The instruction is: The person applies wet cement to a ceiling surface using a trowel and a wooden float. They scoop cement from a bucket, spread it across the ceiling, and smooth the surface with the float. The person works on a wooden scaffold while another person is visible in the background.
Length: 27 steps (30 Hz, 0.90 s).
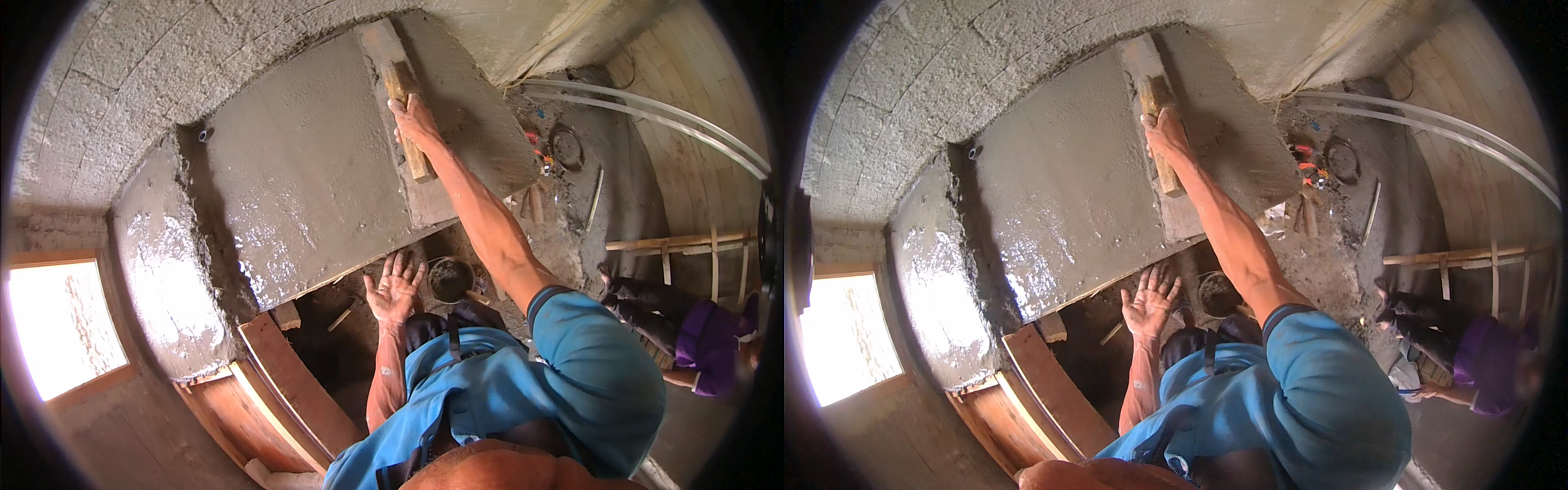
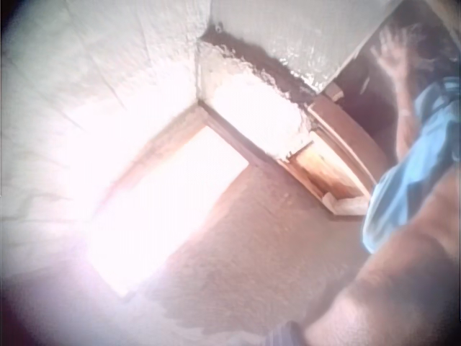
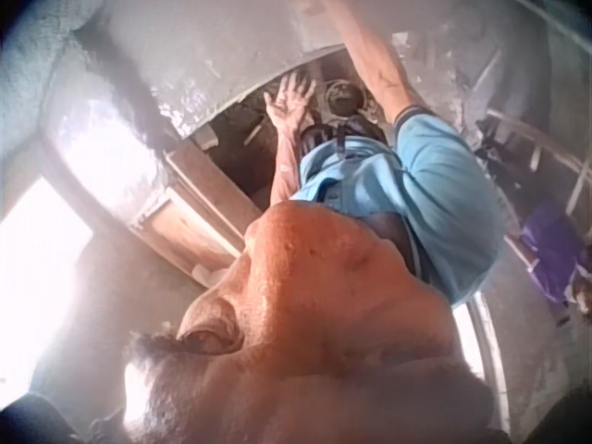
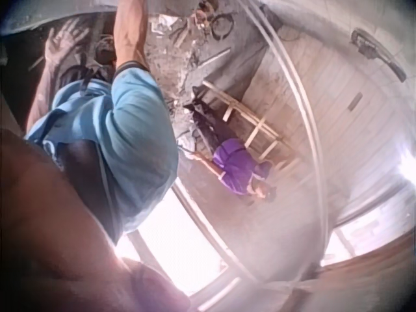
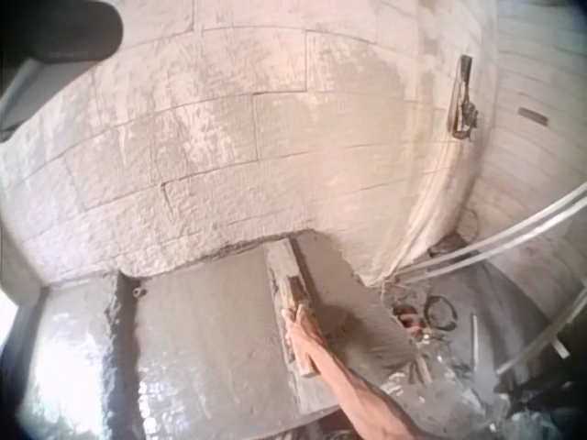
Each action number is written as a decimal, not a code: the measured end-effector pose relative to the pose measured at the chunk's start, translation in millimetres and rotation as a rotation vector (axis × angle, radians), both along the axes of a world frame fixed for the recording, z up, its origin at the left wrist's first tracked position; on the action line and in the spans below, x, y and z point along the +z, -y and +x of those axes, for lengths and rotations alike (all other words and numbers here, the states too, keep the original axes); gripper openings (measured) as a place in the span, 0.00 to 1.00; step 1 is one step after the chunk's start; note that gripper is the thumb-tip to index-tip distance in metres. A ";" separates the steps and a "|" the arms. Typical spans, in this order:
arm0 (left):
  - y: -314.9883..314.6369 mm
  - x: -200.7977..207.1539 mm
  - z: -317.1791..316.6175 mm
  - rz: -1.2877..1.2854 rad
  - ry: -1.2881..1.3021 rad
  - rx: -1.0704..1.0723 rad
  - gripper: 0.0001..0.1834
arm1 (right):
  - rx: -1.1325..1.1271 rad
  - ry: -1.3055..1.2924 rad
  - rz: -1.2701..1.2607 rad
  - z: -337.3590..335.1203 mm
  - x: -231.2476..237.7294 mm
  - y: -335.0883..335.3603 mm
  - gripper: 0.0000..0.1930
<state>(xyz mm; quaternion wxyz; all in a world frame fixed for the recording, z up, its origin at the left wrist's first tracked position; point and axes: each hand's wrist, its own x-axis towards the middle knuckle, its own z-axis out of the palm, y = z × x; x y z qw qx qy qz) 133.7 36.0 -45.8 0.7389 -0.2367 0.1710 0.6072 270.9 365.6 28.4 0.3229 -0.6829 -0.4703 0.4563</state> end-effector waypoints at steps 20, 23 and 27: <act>-1.1 3.8 12.5 0.021 0.048 0.032 0.45 | 0.275 0.401 -0.024 240.0 155.1 42.0 0.49; -4.5 8.9 17.6 -0.010 0.040 0.057 0.44 | 0.432 0.858 0.389 288.3 123.2 -4.5 0.43; -7.0 16.0 26.9 -0.080 -0.026 0.109 0.47 | 0.656 0.976 0.400 252.2 114.3 -101.8 0.36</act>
